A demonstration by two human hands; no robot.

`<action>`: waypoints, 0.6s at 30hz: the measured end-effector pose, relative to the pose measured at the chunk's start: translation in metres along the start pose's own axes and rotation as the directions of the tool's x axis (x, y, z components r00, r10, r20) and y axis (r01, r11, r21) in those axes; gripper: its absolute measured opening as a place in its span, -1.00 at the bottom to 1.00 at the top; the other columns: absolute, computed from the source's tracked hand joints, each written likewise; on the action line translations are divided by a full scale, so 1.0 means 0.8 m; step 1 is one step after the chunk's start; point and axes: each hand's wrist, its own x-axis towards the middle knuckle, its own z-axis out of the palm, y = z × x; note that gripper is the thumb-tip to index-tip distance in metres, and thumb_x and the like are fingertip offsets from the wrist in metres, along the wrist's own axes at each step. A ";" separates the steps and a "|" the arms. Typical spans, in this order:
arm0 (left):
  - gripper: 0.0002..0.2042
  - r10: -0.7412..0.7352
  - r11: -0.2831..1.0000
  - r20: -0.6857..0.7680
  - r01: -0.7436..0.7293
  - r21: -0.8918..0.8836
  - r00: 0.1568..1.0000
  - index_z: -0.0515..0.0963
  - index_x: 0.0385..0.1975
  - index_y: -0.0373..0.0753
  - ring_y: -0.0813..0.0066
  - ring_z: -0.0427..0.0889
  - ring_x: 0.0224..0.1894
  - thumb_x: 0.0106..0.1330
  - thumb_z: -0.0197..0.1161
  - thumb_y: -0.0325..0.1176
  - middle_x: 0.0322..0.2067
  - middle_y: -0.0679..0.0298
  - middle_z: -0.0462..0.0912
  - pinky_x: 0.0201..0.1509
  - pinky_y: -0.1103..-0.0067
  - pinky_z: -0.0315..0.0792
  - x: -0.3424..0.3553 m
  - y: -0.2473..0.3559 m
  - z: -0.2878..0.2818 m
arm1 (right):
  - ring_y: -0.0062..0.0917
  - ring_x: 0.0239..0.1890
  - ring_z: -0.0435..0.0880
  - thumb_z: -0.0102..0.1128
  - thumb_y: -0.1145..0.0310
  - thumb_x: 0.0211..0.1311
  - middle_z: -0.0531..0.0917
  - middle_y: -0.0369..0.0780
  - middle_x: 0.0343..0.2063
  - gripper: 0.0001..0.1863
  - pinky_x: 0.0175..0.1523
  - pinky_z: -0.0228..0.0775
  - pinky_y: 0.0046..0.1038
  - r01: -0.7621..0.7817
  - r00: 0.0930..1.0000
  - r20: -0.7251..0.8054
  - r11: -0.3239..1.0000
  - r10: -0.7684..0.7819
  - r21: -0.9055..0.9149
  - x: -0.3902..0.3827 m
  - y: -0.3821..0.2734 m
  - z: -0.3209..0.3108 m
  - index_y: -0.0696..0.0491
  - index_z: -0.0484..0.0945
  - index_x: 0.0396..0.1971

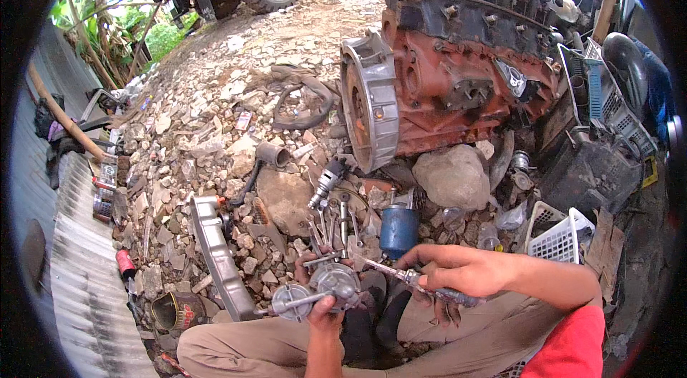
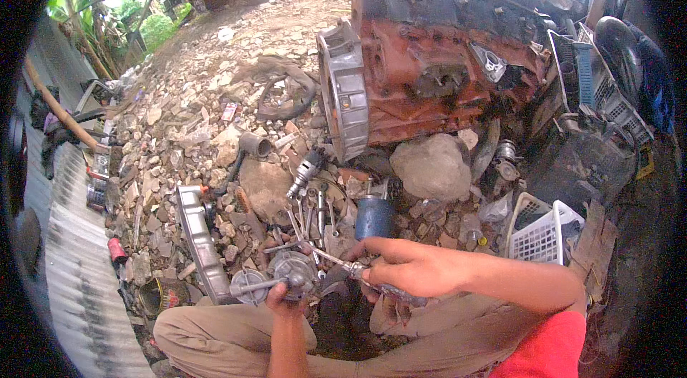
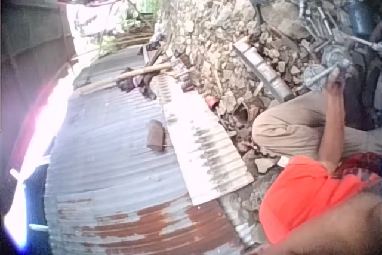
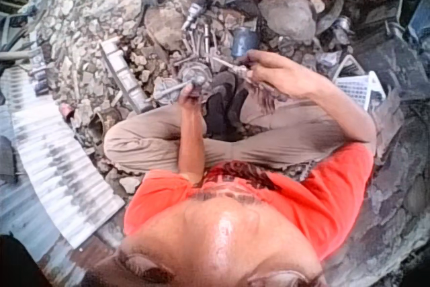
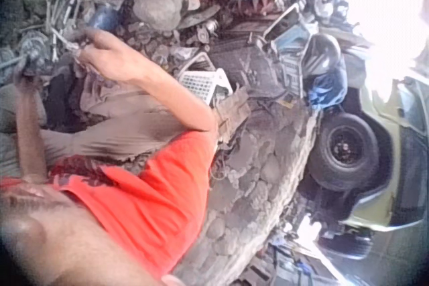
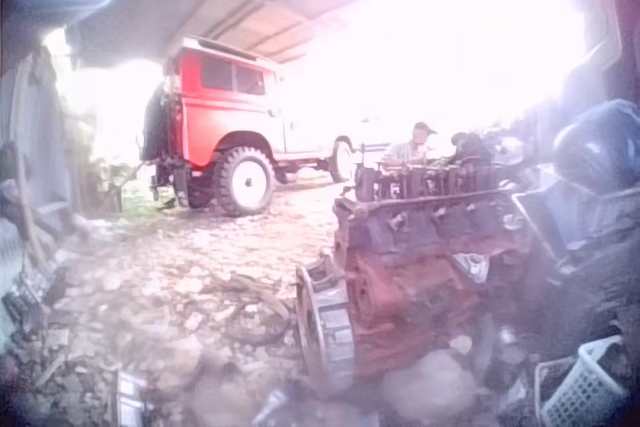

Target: The person sits on the ground and uses a screwdriver and wrench to disassemble and clean a carburetor. They remove screws, separate components, and wipe parts with a cloth.

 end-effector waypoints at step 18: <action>-0.13 0.038 0.980 0.065 -0.050 0.190 0.997 0.15 0.12 -0.14 0.05 0.53 0.06 -0.20 0.60 -0.25 0.14 0.11 0.25 0.01 0.15 0.60 0.008 0.015 -0.009 | -0.66 -0.51 0.51 -0.10 0.32 0.42 0.63 -0.25 -0.30 -0.50 -0.40 0.42 -0.55 -0.059 0.996 0.036 0.940 0.076 -0.336 0.016 -0.002 0.005 0.04 0.24 0.33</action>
